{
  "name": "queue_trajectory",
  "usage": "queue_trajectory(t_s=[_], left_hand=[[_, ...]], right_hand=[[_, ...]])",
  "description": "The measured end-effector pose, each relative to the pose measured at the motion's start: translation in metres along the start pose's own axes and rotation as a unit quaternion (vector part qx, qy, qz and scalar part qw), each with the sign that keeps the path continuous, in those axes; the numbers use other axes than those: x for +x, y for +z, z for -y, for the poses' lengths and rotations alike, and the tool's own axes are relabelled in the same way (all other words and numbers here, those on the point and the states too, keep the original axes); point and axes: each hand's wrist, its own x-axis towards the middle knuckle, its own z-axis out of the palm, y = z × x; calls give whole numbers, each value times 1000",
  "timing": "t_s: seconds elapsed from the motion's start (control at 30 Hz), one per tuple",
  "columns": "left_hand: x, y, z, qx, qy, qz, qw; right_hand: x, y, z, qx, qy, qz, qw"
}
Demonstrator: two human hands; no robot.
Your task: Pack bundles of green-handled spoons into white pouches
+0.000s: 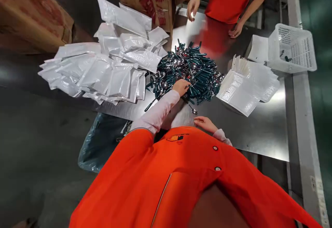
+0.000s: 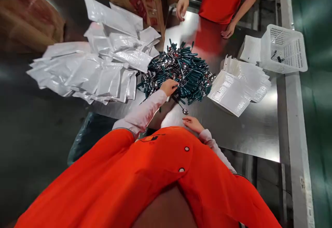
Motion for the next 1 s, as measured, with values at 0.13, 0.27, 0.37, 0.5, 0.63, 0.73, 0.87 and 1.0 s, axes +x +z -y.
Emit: queue_trajectory(t_s=[0.13,0.27,0.37,0.5,0.63,0.73,0.87,1.0], left_hand=[[67,7,-10,145,139,177,963],[74,18,0,239,208,242,917],[66,23,7,259,225,251,905],[64,28,7,246,206,244,915],[72,35,4,252,209,240,914],[76,39,5,275,230,246,900],[82,43,10,285,266,282,877],[92,44,14,245,264,315,878]], right_hand=[[-25,-22,-28,36,35,-73,996],[-42,-30,-48,84,78,-129,985],[-44,-25,-54,120,98,-130,979],[-35,-18,-46,96,82,-88,988],[-21,-20,-35,61,32,-71,995],[-15,-23,-35,45,19,-73,996],[-17,-24,-43,38,34,-83,995],[-21,-22,-48,41,45,-83,995]])
